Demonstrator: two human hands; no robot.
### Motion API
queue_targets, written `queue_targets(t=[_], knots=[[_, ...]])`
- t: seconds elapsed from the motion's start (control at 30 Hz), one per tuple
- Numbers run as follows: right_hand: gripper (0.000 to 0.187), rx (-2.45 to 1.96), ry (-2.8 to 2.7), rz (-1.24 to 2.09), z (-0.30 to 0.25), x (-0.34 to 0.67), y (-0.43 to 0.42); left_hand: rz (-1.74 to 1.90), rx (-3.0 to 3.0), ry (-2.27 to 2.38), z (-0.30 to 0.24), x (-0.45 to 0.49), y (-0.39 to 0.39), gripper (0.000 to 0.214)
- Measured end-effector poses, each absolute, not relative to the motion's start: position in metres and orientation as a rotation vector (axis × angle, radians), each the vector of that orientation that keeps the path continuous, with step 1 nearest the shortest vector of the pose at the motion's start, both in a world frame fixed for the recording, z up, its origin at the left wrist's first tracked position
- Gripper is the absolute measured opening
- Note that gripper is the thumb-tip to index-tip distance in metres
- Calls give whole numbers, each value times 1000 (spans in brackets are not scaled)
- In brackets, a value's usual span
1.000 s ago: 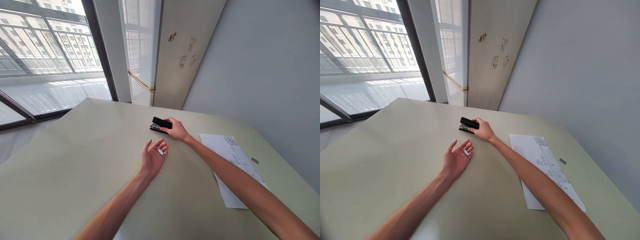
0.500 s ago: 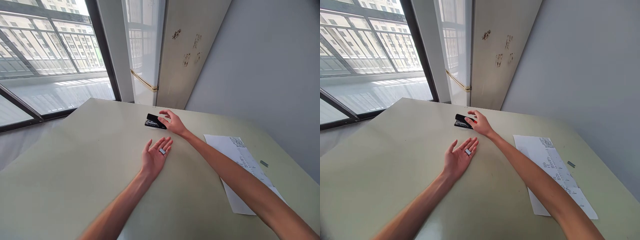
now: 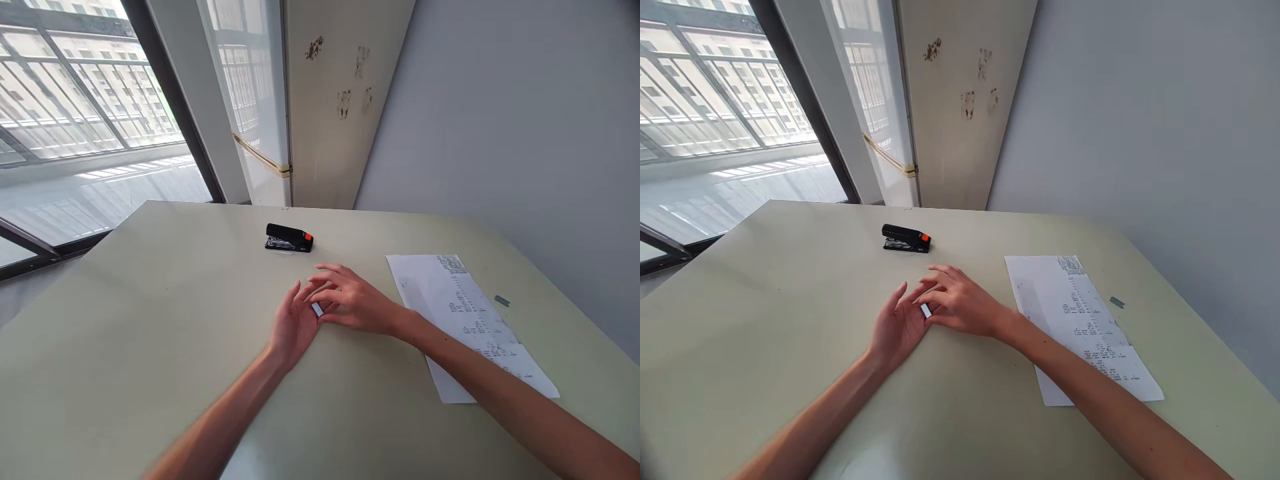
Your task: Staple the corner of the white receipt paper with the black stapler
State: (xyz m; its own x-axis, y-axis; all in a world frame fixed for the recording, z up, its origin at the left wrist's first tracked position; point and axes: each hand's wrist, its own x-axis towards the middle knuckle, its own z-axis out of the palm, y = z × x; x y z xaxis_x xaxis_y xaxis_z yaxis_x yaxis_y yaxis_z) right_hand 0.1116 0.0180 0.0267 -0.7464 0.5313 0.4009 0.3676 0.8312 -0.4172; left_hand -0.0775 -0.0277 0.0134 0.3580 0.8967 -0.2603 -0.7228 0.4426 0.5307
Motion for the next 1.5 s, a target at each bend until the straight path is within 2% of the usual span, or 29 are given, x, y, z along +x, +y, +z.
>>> queue_targets(t=[0.2, 0.43, 0.57, 0.67, 0.77, 0.97, 1.1, 1.2, 1.37, 1.5], knots=[[22, -843, -2374, 391, 40, 150, -18, 1008, 440, 606, 18, -75, -29, 43], [18, -1448, -1963, 95, 24, 266, -53, 991, 442, 716, 28, -73, -20, 39], [27, -1841, -1633, -105, 5, 337, -72, 987, 368, 795, 34, -70, -16, 37], [35, -2026, -1468, -138, -8, 376, -83, 994, 347, 844, 38, -69, -15, 34], [34, -2126, -1413, -112, -17, 399, -87, 1005, 332, 882, 40, -68, -13, 31], [42, -2064, -1423, -115, -12, 381, -95, 1030, 288, 895, 39, -68, -9, 26], [27, -1831, -1679, 30, -2, 333, -110, 1022, 284, 881, 40, -68, -8, 21], [23, -1599, -1917, 205, 8, 300, -114, 1015, 315, 873, 39, -69, -6, 16], [25, -1327, -2077, 355, 19, 274, -87, 963, 408, 872, 33, -72, -2, 9], [26, -1397, -1953, 419, 13, 273, -55, 907, 464, 881, 26, -76, 0, 8]])
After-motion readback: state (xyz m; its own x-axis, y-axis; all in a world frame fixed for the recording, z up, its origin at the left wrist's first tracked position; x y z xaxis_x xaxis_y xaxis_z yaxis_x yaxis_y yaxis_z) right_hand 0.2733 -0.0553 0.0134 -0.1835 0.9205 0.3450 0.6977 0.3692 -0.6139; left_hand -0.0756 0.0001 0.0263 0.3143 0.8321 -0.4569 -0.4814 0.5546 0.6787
